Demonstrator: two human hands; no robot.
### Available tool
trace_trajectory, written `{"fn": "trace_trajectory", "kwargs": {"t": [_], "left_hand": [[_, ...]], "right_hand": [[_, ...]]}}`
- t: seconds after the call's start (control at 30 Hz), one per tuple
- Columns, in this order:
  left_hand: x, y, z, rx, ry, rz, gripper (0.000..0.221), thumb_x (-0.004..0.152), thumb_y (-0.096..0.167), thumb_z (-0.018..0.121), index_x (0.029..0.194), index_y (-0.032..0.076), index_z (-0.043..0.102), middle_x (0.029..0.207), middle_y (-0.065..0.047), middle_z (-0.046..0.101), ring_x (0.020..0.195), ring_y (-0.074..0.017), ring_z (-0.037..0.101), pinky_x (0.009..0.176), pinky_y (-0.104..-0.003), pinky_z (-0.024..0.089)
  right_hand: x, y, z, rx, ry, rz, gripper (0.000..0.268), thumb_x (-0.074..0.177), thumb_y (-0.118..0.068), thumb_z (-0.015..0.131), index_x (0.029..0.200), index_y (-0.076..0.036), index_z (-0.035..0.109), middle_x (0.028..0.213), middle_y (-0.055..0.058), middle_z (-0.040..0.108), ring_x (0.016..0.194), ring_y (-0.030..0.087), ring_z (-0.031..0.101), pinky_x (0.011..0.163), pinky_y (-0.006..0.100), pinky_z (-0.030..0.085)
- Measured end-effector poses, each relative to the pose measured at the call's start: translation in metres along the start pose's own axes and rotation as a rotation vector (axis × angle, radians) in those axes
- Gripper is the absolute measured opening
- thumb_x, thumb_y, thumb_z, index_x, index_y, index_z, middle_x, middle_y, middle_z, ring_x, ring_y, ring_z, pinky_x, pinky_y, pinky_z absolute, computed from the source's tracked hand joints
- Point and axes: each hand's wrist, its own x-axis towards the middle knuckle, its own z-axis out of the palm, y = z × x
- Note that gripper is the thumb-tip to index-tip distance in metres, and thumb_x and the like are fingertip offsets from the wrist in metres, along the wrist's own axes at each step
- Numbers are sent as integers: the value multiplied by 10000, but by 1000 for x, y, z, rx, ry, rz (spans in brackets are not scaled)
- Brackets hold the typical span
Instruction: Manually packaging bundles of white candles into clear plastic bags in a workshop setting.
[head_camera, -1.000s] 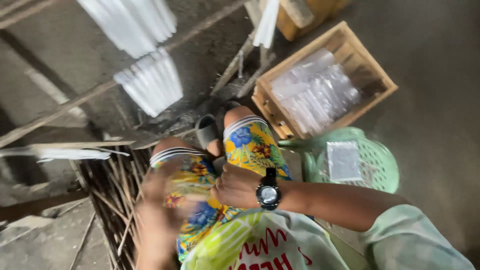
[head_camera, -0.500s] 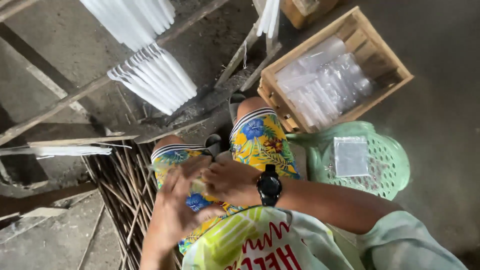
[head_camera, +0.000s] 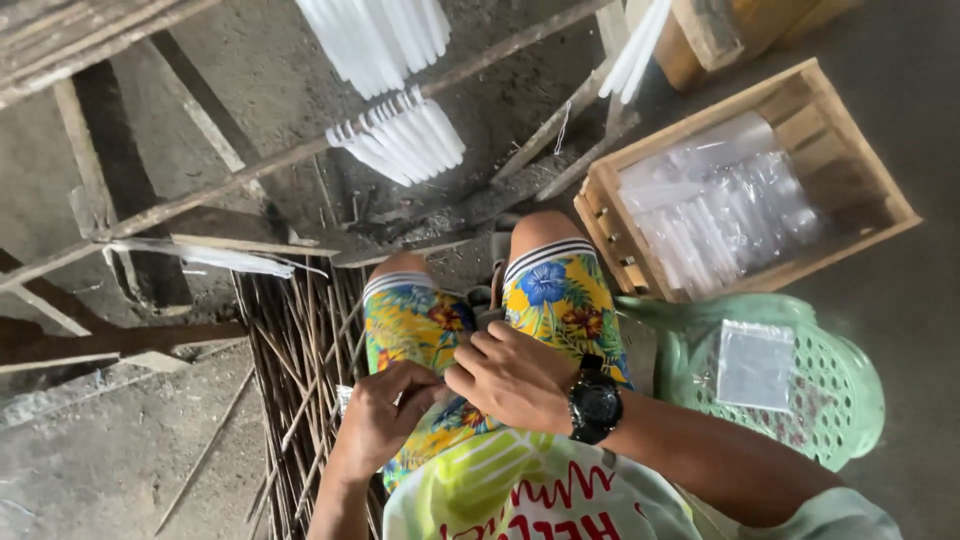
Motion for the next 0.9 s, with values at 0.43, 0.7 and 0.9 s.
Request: {"fn": "trace_trajectory", "kwargs": {"t": [0.43, 0.7, 0.9], "left_hand": [[-6, 2, -14, 273, 51, 157, 233, 745, 296, 624, 770, 70, 572, 630, 2, 563, 418, -88, 446, 367, -250, 356], [-21, 7, -23, 1, 82, 36, 158, 744, 231, 635, 738, 80, 591, 561, 16, 542, 369, -49, 346, 315, -192, 288], [-2, 18, -28, -203, 97, 114, 236, 786, 300, 580, 710, 77, 564, 640, 2, 563, 507, -76, 472, 437, -200, 354]], "right_hand": [[0, 0, -23, 29, 119, 21, 76, 858, -105, 451, 793, -85, 484, 692, 40, 444, 600, 176, 425, 812, 469, 441], [-3, 3, -51, 282, 301, 136, 104, 799, -21, 506, 719, -70, 459, 737, 70, 433, 628, 222, 444, 575, 327, 380], [-23, 17, -36, 1271, 217, 552, 83, 805, -136, 521, 846, -68, 544, 688, 44, 606, 596, 121, 588, 548, 226, 472]]}}
